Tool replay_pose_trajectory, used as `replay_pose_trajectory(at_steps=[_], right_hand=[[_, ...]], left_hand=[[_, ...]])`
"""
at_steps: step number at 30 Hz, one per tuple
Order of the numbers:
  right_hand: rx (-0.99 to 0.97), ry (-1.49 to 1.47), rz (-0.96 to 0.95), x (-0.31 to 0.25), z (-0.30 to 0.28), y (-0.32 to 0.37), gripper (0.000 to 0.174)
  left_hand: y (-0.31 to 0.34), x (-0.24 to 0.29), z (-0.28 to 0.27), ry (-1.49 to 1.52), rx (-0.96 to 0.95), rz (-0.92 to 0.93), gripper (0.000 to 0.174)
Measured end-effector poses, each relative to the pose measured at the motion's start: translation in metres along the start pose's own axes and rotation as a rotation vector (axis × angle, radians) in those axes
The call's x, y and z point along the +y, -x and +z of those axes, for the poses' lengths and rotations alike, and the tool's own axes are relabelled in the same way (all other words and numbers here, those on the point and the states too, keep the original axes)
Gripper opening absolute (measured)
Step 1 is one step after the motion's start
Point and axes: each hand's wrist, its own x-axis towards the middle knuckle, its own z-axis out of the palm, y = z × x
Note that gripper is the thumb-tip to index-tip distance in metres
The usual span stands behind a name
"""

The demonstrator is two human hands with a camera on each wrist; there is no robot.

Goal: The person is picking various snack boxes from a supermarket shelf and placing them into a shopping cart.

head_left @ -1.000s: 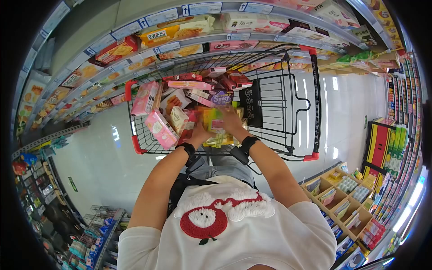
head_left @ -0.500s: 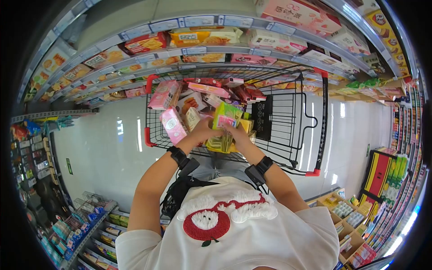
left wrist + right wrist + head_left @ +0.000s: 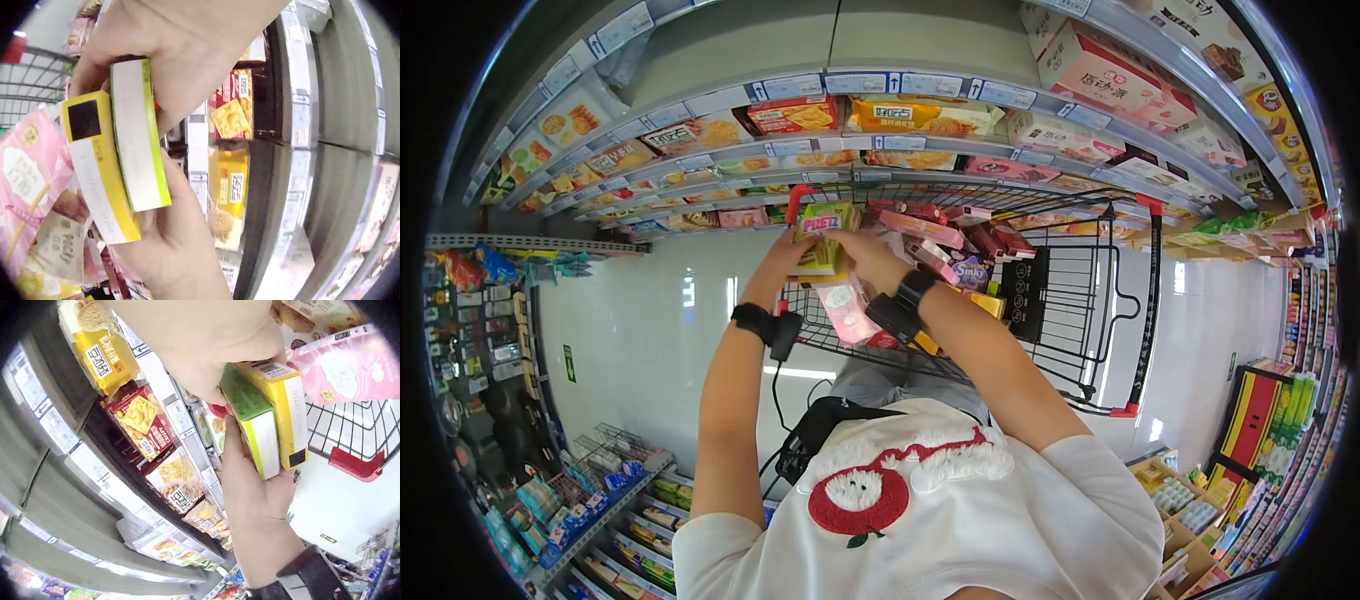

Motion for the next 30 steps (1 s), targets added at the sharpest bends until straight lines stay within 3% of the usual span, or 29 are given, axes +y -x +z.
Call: replay_pose_trajectory(at_steps=[1,3,5,11,12,15,16,18,19,20,22,23,26,29,30], right_hand=[[-0.011,0.081,-0.065,0.009,-0.001,-0.006,0.025],[-0.017,0.243,-0.197,0.026,-0.004,-0.017,0.025],[-0.007,0.202,-0.109,0.035,-0.005,-0.024,0.025],[0.062,-0.188,0.472,0.037,-0.023,-0.036,0.019],[0.081,-0.148,0.430,0.041,-0.027,-0.032,0.018],[0.129,-0.030,0.306,0.076,-0.052,-0.012,0.017],[0.100,0.361,0.282,0.086,-0.070,-0.005,0.026],[0.327,0.796,-0.003,0.074,-0.070,0.039,0.031],[0.445,1.007,-0.148,0.066,-0.065,0.064,0.034],[0.546,1.121,-0.178,0.058,-0.065,0.081,0.038],[0.753,1.350,-0.240,0.048,-0.067,0.103,0.046],[0.719,1.224,-0.111,0.056,-0.072,0.106,0.048],[0.579,0.913,0.190,0.080,-0.090,0.114,0.053],[0.442,0.760,0.323,0.078,-0.086,0.112,0.061],[0.425,0.717,0.369,0.080,-0.085,0.110,0.065]], left_hand=[[0.011,0.016,-0.004,-0.036,0.032,-0.124,0.041],[0.019,0.037,-0.007,-0.153,-0.005,-0.168,0.043],[-0.003,0.024,-0.020,-0.133,-0.056,-0.206,0.044],[0.003,0.019,-0.014,-0.349,0.212,-0.090,0.050],[0.005,0.011,-0.016,-0.374,0.204,-0.045,0.054],[0.020,-0.029,-0.015,-0.415,0.541,0.186,0.049],[0.023,-0.048,-0.013,-0.210,0.523,0.220,0.046],[0.029,-0.086,-0.011,0.191,0.472,0.285,0.040],[0.050,-0.081,0.006,0.312,0.420,0.118,0.032],[0.067,-0.071,0.025,0.433,0.366,-0.046,0.024],[0.059,-0.088,0.034,0.307,0.147,-0.174,0.025],[0.049,-0.097,0.039,0.243,0.035,-0.234,0.026],[0.012,-0.128,0.062,-0.022,0.437,-0.180,0.030],[-0.001,-0.127,0.062,0.286,0.018,-0.228,0.039],[0.000,-0.124,0.063,0.296,-0.036,-0.214,0.037]])
